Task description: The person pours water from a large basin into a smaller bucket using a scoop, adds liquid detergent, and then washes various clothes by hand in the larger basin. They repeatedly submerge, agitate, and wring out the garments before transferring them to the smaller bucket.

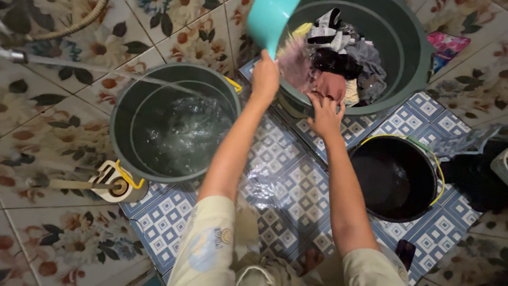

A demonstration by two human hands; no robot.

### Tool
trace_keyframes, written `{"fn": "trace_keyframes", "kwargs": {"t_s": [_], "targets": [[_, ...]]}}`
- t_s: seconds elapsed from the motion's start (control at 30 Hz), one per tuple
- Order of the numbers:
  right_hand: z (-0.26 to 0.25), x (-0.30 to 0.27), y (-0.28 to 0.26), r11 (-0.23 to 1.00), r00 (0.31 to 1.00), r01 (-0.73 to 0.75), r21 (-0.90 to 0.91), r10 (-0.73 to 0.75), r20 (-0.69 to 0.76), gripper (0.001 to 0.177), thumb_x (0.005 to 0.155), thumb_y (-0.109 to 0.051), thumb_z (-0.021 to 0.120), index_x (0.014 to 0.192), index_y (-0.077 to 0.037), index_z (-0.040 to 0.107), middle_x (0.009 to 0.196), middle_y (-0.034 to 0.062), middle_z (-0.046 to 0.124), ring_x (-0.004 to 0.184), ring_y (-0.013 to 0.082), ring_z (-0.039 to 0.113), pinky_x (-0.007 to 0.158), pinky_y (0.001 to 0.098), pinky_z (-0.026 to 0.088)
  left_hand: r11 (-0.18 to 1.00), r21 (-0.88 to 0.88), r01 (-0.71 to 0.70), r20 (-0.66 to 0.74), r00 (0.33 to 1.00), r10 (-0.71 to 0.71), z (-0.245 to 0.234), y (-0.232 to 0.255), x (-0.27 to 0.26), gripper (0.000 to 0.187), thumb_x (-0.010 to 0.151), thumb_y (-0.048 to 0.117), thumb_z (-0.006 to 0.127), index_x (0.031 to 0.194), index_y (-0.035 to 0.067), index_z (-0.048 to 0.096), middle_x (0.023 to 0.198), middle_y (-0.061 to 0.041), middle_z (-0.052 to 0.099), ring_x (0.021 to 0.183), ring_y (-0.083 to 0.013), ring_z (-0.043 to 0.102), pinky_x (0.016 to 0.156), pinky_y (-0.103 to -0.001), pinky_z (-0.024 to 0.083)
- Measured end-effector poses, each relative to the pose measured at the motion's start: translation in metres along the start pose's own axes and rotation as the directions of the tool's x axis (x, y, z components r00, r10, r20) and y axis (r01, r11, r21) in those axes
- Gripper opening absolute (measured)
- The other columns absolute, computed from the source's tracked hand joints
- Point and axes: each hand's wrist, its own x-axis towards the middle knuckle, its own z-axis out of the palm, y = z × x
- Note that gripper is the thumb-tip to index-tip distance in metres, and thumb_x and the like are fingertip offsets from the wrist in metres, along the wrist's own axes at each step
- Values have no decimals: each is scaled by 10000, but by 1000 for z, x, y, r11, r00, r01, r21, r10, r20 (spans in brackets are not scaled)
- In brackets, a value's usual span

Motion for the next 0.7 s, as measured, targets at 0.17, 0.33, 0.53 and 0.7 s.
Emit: {"fn": "trace_keyframes", "kwargs": {"t_s": [0.17,0.33,0.53,0.7], "targets": [[-2,-1,2,1000,1000,-1,8,1,16,902,719,-268,829,1529,-336,437,1267,117,532,1313,340,454,1163,644,181,950,109,-293,-15,955,297,-34,25,-28,452,981,172,569,1368,-27,447,1053,-261,647,868,-468,688,727,-556,557],[-2,-3,5,1000,1000,18,19,-18,-7,883,743,-240,800,1546,-331,447,1254,126,533,1302,333,471,1163,628,204,954,84,-289,41,957,287,-118,11,-104,443,1002,140,522,1425,16,470,1062,-246,643,916,-457,668,765,-545,541],[4,-1,7,1000,998,29,-6,-29,-55,876,739,-262,809,1547,-291,473,1248,140,531,1266,346,481,1148,621,224,922,384,49,-70,997,-24,-221,-83,-198,405,988,134,561,1355,-33,523,1047,-237,659,876,-419,693,731,-515,557],[9,-1,6,999,998,20,-45,-22,-59,847,751,-279,818,1534,-286,493,1243,142,536,1256,349,488,1146,621,237,680,681,272,162,850,-502,-196,-215,-179,201,968,133,619,980,20,785,1014,-208,744,962,-375,738,779,-451,612]]}}
